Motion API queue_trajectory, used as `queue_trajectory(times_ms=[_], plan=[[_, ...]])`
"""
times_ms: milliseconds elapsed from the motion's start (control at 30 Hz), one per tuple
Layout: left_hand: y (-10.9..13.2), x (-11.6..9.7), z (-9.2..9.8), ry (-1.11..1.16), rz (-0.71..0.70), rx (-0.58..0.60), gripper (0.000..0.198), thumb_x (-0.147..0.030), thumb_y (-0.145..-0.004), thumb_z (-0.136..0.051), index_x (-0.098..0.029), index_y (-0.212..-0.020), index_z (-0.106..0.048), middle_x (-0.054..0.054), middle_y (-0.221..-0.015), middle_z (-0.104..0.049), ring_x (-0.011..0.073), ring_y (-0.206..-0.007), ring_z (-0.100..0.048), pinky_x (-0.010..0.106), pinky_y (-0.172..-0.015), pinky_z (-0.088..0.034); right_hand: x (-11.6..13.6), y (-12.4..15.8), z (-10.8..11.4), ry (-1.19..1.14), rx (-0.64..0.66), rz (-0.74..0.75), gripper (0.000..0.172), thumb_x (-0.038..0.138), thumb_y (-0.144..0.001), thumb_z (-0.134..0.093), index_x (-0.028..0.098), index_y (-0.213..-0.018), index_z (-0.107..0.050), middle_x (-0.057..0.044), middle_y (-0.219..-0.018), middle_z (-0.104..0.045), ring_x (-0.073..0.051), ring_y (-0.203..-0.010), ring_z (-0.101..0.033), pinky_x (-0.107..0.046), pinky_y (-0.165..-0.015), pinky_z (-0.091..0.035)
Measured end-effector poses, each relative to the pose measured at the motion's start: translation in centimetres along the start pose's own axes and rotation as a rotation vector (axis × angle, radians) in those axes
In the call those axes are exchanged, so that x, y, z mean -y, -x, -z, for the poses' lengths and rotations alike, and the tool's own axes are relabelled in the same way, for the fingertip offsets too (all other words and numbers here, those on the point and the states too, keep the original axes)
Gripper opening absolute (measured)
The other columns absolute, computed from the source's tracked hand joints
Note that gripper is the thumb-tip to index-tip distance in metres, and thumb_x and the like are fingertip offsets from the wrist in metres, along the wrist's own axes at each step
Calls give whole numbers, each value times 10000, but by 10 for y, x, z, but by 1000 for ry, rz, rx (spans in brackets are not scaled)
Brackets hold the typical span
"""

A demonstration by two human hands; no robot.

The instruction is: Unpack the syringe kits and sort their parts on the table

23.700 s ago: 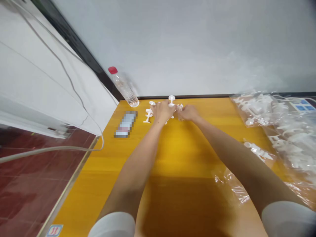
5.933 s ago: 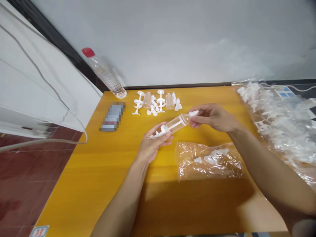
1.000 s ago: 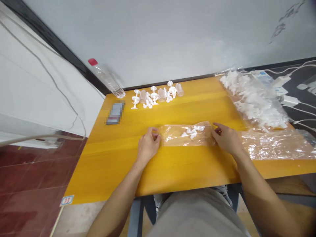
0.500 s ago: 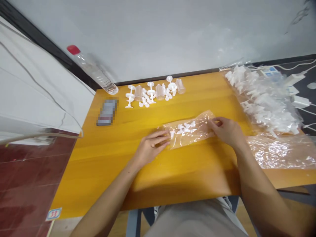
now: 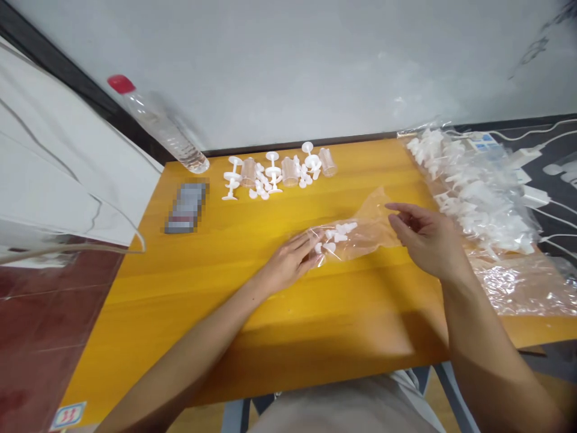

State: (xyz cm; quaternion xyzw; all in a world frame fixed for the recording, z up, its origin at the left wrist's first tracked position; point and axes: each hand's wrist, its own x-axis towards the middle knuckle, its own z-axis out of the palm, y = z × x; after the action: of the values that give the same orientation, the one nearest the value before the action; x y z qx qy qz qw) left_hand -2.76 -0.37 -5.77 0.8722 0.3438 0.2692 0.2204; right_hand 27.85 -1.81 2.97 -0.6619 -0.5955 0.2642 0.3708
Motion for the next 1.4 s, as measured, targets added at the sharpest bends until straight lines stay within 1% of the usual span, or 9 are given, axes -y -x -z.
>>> queue_trajectory(times_ms=[167, 333, 567, 667, 767, 967, 1200, 1300, 1400], plan=[[6, 0, -5, -24, 20, -45, 541, -356, -1072, -519, -240, -1592, -428, 149, -1503, -611, 256, -1411, -585, 439, -1177, -496, 23, -2, 11, -2, -18, -3, 414, 446, -900, -664, 166, -1185, -774, 15, -650, -534, -101, -555, -470, -232, -510, -384], [4, -2, -7, -98, -21, -79, 541, -359, -1067, -527, -226, -1579, -415, 160, -1492, -588, 278, -1382, -582, 440, -1145, -511, 11, -3, 8, -49, -3, -83, 426, 434, -892, -671, 159, -1203, -767, 19, -640, -537, -97, -536, -456, -231, -492, -372], [-3, -4, -8, -266, 35, 57, 492, -347, -1077, -444, -193, -1545, -446, 176, -1300, -586, 299, -1155, -618, 488, -1008, -551, -3, 2, 4, -132, 97, -131, 457, 472, -895, -689, 170, -1228, -769, 23, -633, -523, -92, -536, -436, -225, -483, -351], [-3, -5, -9, -292, 54, 80, 502, -371, -1079, -431, -270, -1570, -430, 124, -1206, -574, 265, -1083, -597, 458, -964, -553, 3, 3, 4, -138, 80, -134, 399, 454, -891, -699, 207, -1191, -790, 19, -642, -526, -91, -537, -415, -225, -478, -340], [1, -5, -10, -268, 83, 49, 445, -394, -1073, -452, -313, -1503, -527, 95, -1146, -562, 234, -1021, -586, 406, -911, -560, 8, 2, 6, -114, 44, -116, 369, 444, -887, -707, 231, -1173, -802, 11, -665, -542, -93, -547, -421, -226, -483, -345], [9, -9, -8, -211, 81, -29, 416, -400, -1072, -460, -244, -1446, -557, 137, -1224, -590, 256, -1080, -630, 415, -921, -581, 4, -3, 14, -93, 19, -92, 427, 493, -887, -724, 215, -1202, -798, 6, -679, -538, -87, -553, -418, -224, -484, -340], [3, -13, -8, -364, 47, -3, 418, -384, -1083, -408, -161, -1373, -611, 146, -1044, -648, 287, -974, -662, 449, -872, -584, 1, 2, 8, -58, 62, -107, 423, 489, -893, -723, 217, -1207, -801, 5, -691, -541, -80, -557, -390, -219, -481, -320], [3, -14, -8, -394, 73, 0, 396, -392, -1081, -426, -165, -1323, -642, 129, -1006, -663, 271, -933, -661, 428, -862, -572, 7, 3, 8, -32, 16, -125, 411, 465, -893, -723, 209, -1203, -807, 4, -687, -540, -80, -565, -409, -219, -492, -340], [5, -14, -8, -382, 102, -8, 348, -398, -1077, -457, -180, -1238, -676, 116, -993, -685, 257, -929, -667, 401, -869, -557, 9, 5, 20, -74, -133, -159, 391, 429, -881, -751, 192, -1184, -818, -4, -684, -545, -80, -570, -431, -239, -518, -367]])
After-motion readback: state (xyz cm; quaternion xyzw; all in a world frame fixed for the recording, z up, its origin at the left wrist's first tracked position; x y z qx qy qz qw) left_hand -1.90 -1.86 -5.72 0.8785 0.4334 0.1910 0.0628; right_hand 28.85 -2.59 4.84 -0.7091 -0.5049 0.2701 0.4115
